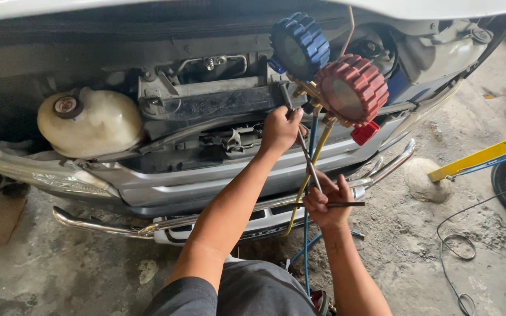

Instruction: The person works on a car's air conditioning system with the hood open. They use a wrench to tighten a connection on the AC line, then connect a yellow hose from a manifold gauge set to the service port. They adjust the gauge valves and continue to work on the connection.

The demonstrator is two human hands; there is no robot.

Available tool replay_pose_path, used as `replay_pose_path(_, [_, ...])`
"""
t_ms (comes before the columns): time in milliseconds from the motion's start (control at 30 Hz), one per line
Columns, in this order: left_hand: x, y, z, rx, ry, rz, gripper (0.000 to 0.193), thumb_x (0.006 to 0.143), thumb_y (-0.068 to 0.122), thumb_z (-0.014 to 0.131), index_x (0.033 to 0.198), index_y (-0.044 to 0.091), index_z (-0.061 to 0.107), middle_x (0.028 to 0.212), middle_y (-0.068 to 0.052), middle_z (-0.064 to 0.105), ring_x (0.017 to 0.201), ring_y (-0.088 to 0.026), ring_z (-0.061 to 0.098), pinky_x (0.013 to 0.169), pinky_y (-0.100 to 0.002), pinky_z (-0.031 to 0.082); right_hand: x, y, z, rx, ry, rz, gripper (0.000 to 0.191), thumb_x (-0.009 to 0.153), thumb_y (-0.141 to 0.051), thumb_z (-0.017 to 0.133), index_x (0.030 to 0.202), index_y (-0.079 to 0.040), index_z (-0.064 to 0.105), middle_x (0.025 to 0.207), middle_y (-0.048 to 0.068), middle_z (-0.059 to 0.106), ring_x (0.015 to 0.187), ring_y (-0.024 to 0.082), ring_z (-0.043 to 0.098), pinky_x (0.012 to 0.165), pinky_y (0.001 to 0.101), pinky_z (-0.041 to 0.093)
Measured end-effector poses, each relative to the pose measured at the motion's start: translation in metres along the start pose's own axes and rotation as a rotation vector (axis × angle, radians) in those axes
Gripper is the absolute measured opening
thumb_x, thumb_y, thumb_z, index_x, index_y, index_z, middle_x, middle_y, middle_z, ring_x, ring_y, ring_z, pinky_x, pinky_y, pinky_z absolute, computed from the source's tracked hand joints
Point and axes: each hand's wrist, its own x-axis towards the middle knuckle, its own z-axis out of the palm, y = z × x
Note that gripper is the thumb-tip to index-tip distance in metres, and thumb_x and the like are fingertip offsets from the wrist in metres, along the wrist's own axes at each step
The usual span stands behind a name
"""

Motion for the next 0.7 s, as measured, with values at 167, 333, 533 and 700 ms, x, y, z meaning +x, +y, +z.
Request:
replay_pose_path(167, [0.005,0.002,-0.014,0.112,-0.048,0.078,0.03,0.1,0.024,0.061,0.094,-0.005,0.068,0.062,-0.013,0.072,0.05,-0.021,0.071,0.045,-0.032,0.054,-0.003,0.015,0.027,-0.197,0.078,-0.032,0.073,0.107,-0.057,0.038,0.145,0.002,0.053,0.061,-0.003,0.041,0.047,0.012,0.036,0.053,0.0298,0.032])
replay_pose_path(333, [0.01,0.003,-0.025,-0.197,-0.159,-0.169,0.029,0.099,0.025,0.06,0.1,-0.005,0.061,0.064,-0.013,0.069,0.046,-0.024,0.067,0.042,-0.038,0.055,-0.008,0.019,0.062,-0.405,0.192,-0.024,0.076,0.101,-0.061,0.035,0.146,-0.001,0.05,0.058,0.001,0.04,0.044,0.014,0.04,0.049,0.0313,0.035])
replay_pose_path(533, [-0.042,-0.009,-0.015,0.189,-0.091,-0.025,0.065,0.111,0.056,0.035,0.099,-0.001,0.063,0.071,-0.009,0.066,0.062,-0.023,0.068,0.055,-0.035,0.055,-0.003,0.03,0.077,-0.437,0.203,-0.051,0.079,0.1,-0.062,0.034,0.145,0.001,0.049,0.059,0.002,0.041,0.042,0.014,0.039,0.049,0.0322,0.037])
replay_pose_path(700, [-0.144,-0.055,0.006,-0.193,-0.166,-0.382,0.065,0.103,0.062,0.031,0.108,0.004,0.061,0.073,-0.013,0.066,0.051,-0.017,0.065,0.042,-0.029,0.052,-0.006,0.027,0.061,-0.407,0.225,-0.035,0.081,0.099,-0.063,0.033,0.142,0.003,0.05,0.061,0.004,0.043,0.042,0.014,0.037,0.046,0.0298,0.034])
